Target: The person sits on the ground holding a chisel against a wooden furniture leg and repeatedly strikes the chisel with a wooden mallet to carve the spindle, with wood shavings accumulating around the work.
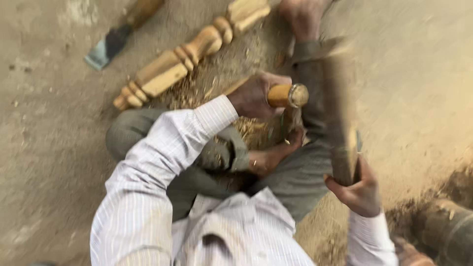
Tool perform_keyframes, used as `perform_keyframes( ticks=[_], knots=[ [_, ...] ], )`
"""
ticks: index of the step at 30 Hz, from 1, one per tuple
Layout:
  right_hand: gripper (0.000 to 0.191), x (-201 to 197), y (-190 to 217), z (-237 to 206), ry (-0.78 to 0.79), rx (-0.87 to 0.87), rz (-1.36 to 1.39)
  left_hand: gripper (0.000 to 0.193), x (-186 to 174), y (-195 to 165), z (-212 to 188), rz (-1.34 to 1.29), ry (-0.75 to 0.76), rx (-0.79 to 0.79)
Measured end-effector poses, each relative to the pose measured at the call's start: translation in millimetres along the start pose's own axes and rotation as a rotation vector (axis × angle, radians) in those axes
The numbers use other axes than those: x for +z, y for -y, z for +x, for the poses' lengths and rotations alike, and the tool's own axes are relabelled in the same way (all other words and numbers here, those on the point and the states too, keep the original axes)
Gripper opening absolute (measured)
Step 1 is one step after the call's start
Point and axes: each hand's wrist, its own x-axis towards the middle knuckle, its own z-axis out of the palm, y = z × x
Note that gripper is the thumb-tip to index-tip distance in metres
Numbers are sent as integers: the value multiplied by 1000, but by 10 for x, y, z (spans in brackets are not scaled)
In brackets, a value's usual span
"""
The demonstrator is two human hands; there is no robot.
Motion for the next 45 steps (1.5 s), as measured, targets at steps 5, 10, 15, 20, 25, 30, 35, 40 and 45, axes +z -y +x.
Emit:
perform_keyframes(
  ticks=[5, 10, 15, 20, 25, 30, 35, 40, 45],
  knots=[
    [47, 311, -203, -272, -117, 186, 405, 26, -43, 15, 60, -55, -159, 180],
    [49, 369, -402, -350, -141, 264, 528, 22, 56, 158, 201, -29, -66, 157],
    [48, 332, -342, -344, -157, 173, 478, 22, 76, 188, 157, -12, -31, 138],
    [51, 309, -122, -241, -144, 125, 477, 23, 72, 236, 173, -3, -17, 151],
    [50, 198, -196, -313, -189, 86, 542, 23, 87, 238, 177, -40, -20, 190],
    [50, -219, -219, -262, -208, -4, 559, 24, 61, 237, 184, 17, -13, 165],
    [50, -891, 443, 89, -100, -246, 604, 22, 81, 240, 200, 5, -23, 165],
    [50, -265, 559, 347, 174, -185, -137, 25, 8, 246, 235, 70, 2, 250],
    [51, -590, -85, -98, 32, -11, 110, 23, 38, 299, 215, -41, 63, 75]
  ],
)
